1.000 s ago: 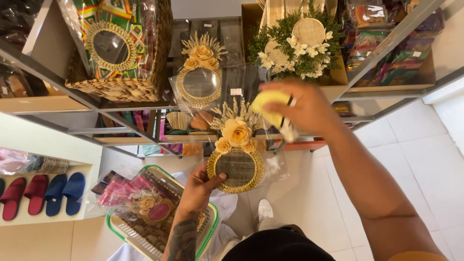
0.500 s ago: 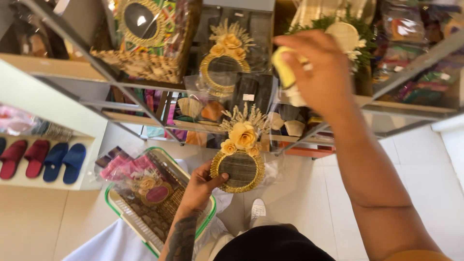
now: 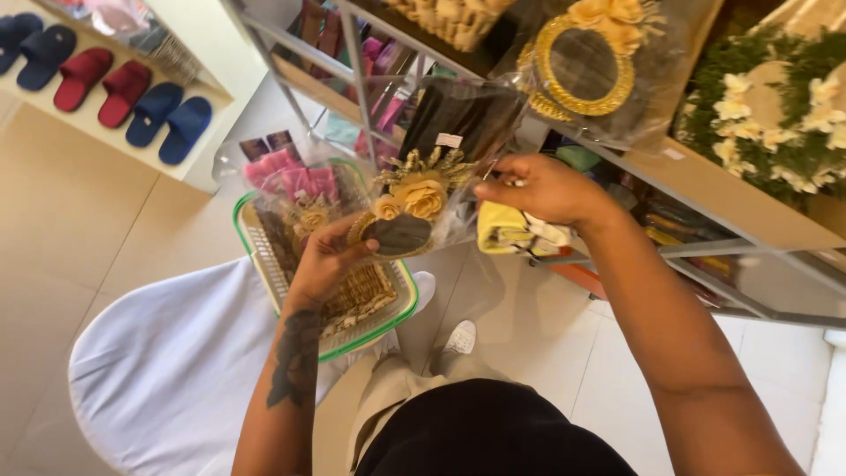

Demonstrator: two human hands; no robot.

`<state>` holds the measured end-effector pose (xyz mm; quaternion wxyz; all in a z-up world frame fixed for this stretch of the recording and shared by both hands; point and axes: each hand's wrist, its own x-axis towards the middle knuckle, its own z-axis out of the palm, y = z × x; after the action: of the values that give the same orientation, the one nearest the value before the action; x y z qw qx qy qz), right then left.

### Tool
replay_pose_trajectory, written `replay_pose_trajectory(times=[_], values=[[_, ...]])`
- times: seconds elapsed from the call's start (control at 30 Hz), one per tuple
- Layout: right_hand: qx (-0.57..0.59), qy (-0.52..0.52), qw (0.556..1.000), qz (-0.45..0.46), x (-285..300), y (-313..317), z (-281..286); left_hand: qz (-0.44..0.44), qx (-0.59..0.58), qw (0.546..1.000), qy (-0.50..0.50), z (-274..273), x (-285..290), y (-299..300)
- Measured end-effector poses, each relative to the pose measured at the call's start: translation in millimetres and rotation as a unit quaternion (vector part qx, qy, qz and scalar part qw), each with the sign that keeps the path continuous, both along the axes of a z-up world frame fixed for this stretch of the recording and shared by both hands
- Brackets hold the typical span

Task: Cleaning and dusting various gift items and a woven basket on retail shelves.

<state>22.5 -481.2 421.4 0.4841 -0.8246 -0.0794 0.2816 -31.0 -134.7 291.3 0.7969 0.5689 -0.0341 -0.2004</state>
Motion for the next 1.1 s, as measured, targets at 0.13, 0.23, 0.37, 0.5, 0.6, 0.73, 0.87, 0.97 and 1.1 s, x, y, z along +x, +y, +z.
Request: replay_pose_trajectory(times=[0.13,0.23,0.37,0.5,0.6,0.73,0.87,0.97,1.1], values=[[-0.028,-0.024,0.999,0.016,16.8,48.0,-14.7,0.039,0.031,0.999,-0.019,-25.2,-10.4,39.3],[-0.101,-0.033,0.994,0.005,21.6,85.8,-23.0,0.072,0.006,0.997,0.033,-47.7,-20.6,64.4],[-0.174,-0.042,0.983,0.037,23.6,125.5,-51.1,0.111,0.085,0.99,0.02,-77.4,-32.2,90.7],[-0.189,-0.041,0.977,0.087,23.7,156.2,-96.8,0.169,0.078,0.981,0.047,-85.8,-38.9,110.7],[-0.149,-0.069,0.983,0.08,22.5,170.4,-131.8,0.225,0.088,0.967,0.075,-162.9,-46.2,138.4],[-0.188,-0.047,0.978,0.071,23.3,190.4,-133.7,0.267,0.079,0.958,0.07,-151.1,-41.1,149.9],[-0.256,-0.02,0.965,0.061,31.4,198.3,-160.3,0.267,0.129,0.951,0.082,-133.4,-33.0,156.5],[-0.25,-0.024,0.967,0.054,32.9,201.6,-182.3,0.266,0.144,0.949,0.089,-139.8,-28.2,161.5],[-0.238,-0.006,0.97,0.042,33.6,207.6,-199.4,0.266,0.154,0.946,0.1,-148.6,-22.2,164.8]])
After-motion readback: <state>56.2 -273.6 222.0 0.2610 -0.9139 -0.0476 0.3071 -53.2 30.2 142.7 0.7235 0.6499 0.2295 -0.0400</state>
